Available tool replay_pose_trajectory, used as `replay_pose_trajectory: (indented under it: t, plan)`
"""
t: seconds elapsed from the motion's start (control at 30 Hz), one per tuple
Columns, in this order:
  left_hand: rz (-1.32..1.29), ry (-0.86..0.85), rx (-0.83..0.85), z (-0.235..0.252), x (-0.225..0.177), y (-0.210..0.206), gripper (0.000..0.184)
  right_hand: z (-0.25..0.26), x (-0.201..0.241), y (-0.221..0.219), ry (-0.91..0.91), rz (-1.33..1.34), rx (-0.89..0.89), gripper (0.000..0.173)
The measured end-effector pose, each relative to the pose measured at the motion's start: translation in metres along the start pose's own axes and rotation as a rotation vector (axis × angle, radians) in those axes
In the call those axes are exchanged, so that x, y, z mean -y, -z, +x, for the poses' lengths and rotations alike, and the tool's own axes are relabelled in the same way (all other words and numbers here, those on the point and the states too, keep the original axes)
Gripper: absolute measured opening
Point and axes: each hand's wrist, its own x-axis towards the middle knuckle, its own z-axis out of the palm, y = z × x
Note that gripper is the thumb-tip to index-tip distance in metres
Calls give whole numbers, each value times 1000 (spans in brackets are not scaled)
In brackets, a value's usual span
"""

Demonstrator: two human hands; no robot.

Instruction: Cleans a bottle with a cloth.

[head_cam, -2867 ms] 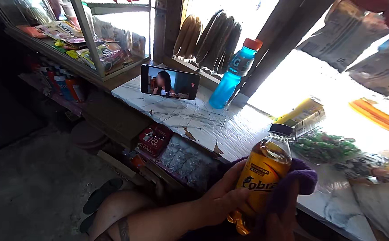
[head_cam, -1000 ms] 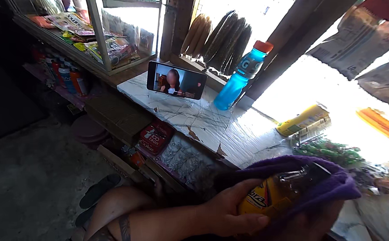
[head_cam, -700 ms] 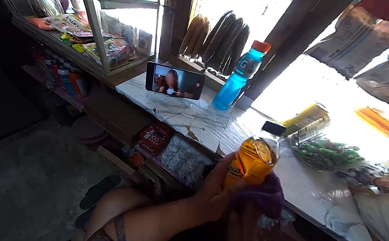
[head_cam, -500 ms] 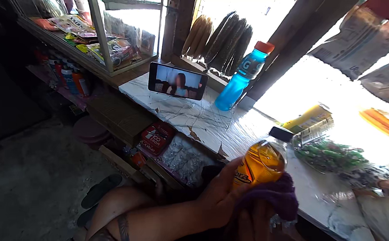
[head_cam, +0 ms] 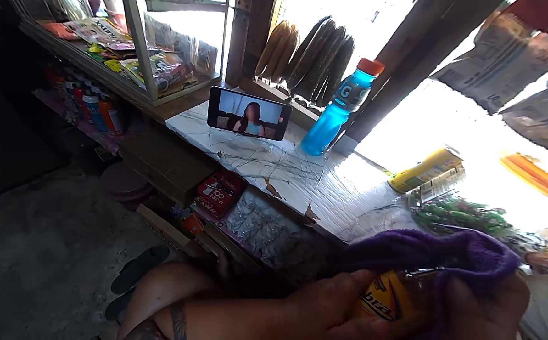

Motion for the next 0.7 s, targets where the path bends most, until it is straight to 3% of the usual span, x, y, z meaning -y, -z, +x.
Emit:
replay_pose_trajectory:
  t: [0.17,0.3,0.47,0.7]
  plan:
    - [-19,-30,-4,0,3,-4,59,7,3,8,-95,65,21,21]
    - [6,-29,-47,-1,7,-4,61,0,-4,4,-105,82,-12,27]
    - [-17,-53,-166,2,14,0,64,-20,-32,-7,85,-118,105,56]
    - [-94,-83,-371,9,12,18,56,-63,-55,-26,235,-435,288,53]
